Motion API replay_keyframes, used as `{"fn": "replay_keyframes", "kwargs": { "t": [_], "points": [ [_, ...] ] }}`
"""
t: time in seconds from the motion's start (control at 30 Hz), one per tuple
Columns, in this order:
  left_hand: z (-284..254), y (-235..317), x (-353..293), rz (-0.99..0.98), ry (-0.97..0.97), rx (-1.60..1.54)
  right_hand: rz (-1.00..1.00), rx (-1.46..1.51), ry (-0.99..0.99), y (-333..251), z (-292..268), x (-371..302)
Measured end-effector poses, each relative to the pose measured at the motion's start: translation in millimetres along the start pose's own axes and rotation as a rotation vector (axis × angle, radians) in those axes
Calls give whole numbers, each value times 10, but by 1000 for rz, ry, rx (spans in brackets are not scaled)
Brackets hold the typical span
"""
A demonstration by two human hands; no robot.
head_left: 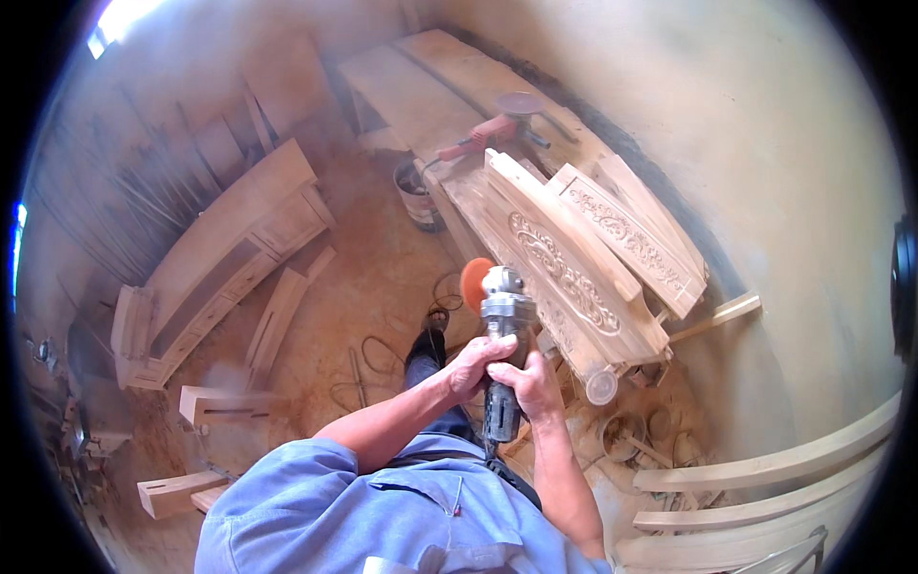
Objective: The person uses a hand saw to cut a piece of wood, then uses an angle grinder to smooth and shape a carved wooden panel. They also use a hammer and chisel to refine the wood's edges and details.
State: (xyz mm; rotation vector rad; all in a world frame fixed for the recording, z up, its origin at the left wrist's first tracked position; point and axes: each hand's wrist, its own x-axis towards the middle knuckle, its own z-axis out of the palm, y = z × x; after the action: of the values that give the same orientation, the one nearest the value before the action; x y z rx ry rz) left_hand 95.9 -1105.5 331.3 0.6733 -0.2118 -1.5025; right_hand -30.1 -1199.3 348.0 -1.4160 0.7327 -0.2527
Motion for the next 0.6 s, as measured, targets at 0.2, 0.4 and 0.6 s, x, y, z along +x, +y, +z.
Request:
{"fn": "replay_keyframes", "kwargs": {
  "t": [0.2, 0.4, 0.6],
  "points": [
    [-722, 1008, 674, 32, 333, 8, -142, -319, 326, -712, 20, 1071],
    [-1607, 3065, 2013, 57, 657, 509, -179, -1100, 683, -864, -682, 1985],
    [-2974, 4818, 3606, -42, 844, 1263, 298, -1290, 639, -975, -580, 2501]
  ]
}}
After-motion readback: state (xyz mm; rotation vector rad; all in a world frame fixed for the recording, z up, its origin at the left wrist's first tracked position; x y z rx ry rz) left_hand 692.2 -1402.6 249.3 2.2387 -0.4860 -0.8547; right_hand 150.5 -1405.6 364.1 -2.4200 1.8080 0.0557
